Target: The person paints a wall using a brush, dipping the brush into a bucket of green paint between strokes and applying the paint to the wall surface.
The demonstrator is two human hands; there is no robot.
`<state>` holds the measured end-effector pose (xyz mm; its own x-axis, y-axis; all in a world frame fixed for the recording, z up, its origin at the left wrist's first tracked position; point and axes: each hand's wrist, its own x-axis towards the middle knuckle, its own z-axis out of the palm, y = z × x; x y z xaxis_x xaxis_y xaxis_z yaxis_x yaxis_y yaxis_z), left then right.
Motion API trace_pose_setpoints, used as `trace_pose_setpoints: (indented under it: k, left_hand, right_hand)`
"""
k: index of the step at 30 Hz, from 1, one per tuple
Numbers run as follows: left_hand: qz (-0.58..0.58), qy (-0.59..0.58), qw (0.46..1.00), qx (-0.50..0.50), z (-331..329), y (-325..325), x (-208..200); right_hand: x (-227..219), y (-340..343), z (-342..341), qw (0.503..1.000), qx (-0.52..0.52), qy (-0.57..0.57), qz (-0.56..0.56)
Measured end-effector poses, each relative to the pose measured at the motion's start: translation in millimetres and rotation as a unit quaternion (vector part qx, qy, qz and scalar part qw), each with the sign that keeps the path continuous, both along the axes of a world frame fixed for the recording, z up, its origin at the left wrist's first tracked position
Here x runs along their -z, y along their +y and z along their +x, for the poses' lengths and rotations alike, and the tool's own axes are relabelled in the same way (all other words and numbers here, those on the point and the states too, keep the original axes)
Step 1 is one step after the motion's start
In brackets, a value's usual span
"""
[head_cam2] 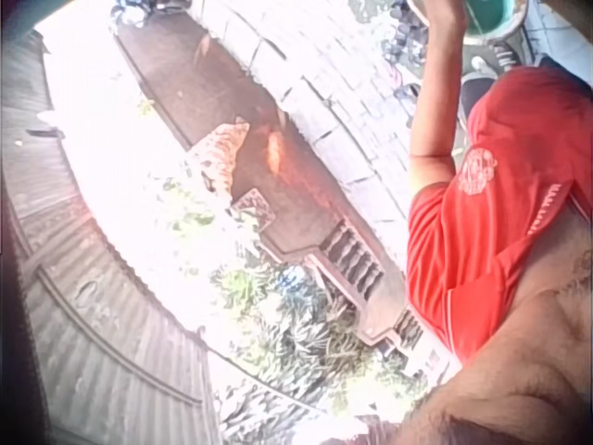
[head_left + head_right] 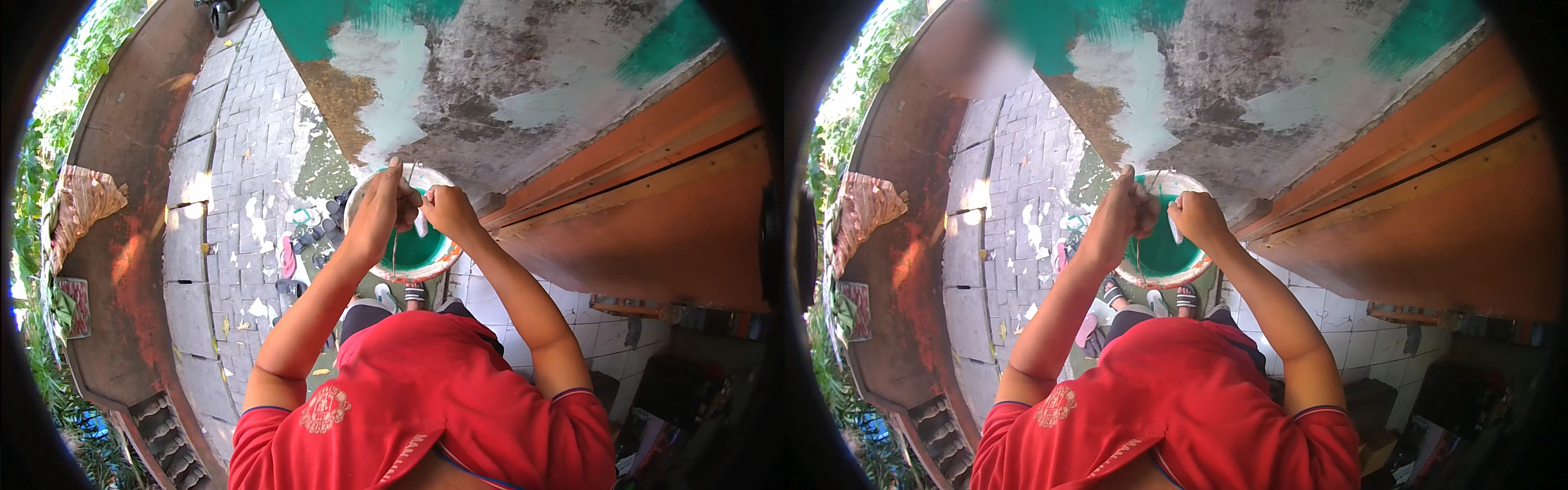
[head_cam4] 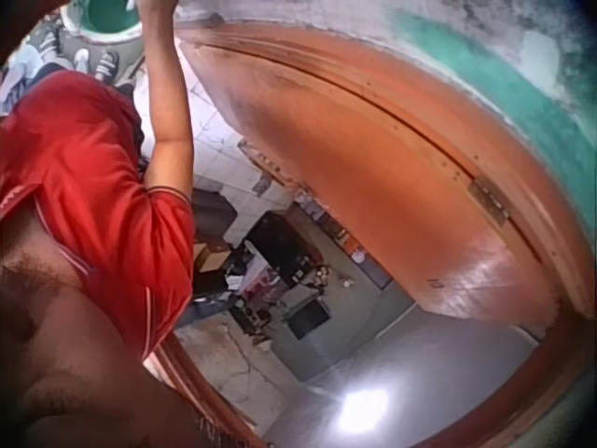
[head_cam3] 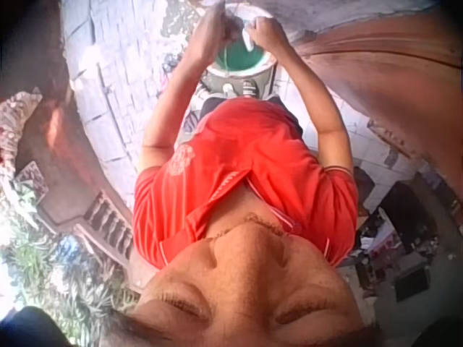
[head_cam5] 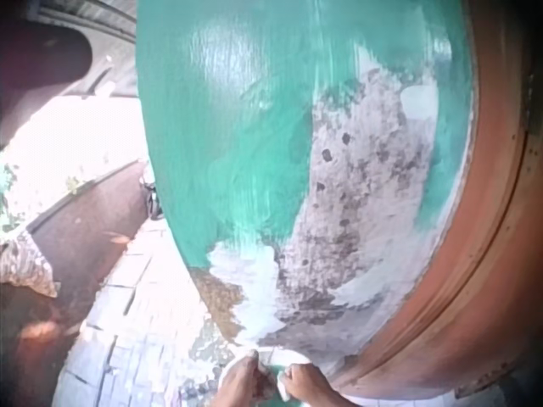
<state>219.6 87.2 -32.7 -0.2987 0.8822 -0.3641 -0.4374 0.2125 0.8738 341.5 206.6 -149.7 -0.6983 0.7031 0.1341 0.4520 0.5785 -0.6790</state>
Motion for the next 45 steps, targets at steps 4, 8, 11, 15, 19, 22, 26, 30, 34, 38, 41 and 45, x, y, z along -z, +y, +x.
trace_pose_setpoints:
  k: [4, 8, 11, 15, 19, 22, 26, 30, 34, 38, 41, 45]
  left_hand:
    - [0.003, 0.005, 1.000, 0.007, 3, 2, -6]
    - [0.009, 0.011, 1.000, 0.022, 3, 2, -9]
    - [0.005, 0.005, 1.000, 0.007, 3, -1, -16]
    - [0.008, -0.012, 1.000, -0.007, -1, -3, -19]
    - [0.019, -0.016, 0.999, -0.029, -4, -4, -22]
    - [0.020, -0.025, 0.999, -0.041, -5, -4, -22]
    - [0.023, -0.017, 0.999, -0.034, -11, -1, -24]
    - [0.028, -0.026, 0.999, -0.029, -12, 3, -21]
    - [0.023, -0.031, 0.999, -0.032, -10, 4, -23]
    - [0.015, -0.021, 1.000, -0.014, -12, 5, -19]
    - [0.026, -0.031, 0.999, -0.033, -11, 2, -21]
    - [0.026, -0.033, 0.999, -0.028, -16, -1, -16]
  right_hand:
    - [-2, 1, 0, 0.998, -0.006, -0.064, -0.028]
    - [0, 1, 2, 0.999, -0.004, -0.046, -0.020]
    - [-15, -1, 5, 0.998, -0.004, -0.027, -0.064]
    - [-37, 0, 19, 0.974, 0.036, 0.026, -0.221]
    - [-45, 8, 38, 0.936, 0.071, 0.070, -0.338]
    - [-34, 14, 47, 0.899, 0.110, 0.122, -0.405]
    - [-35, 16, 55, 0.890, 0.123, 0.143, -0.415]
    - [-52, -1, 30, 0.988, 0.048, 0.033, -0.144]
    - [-23, 0, 4, 0.998, 0.005, -0.002, -0.058]
    - [-2, 0, -5, 1.000, 0.000, 0.001, -0.005]
    - [-17, 2, 3, 0.996, 0.022, 0.002, -0.083]
    - [-57, 6, 27, 0.958, 0.063, 0.065, -0.273]
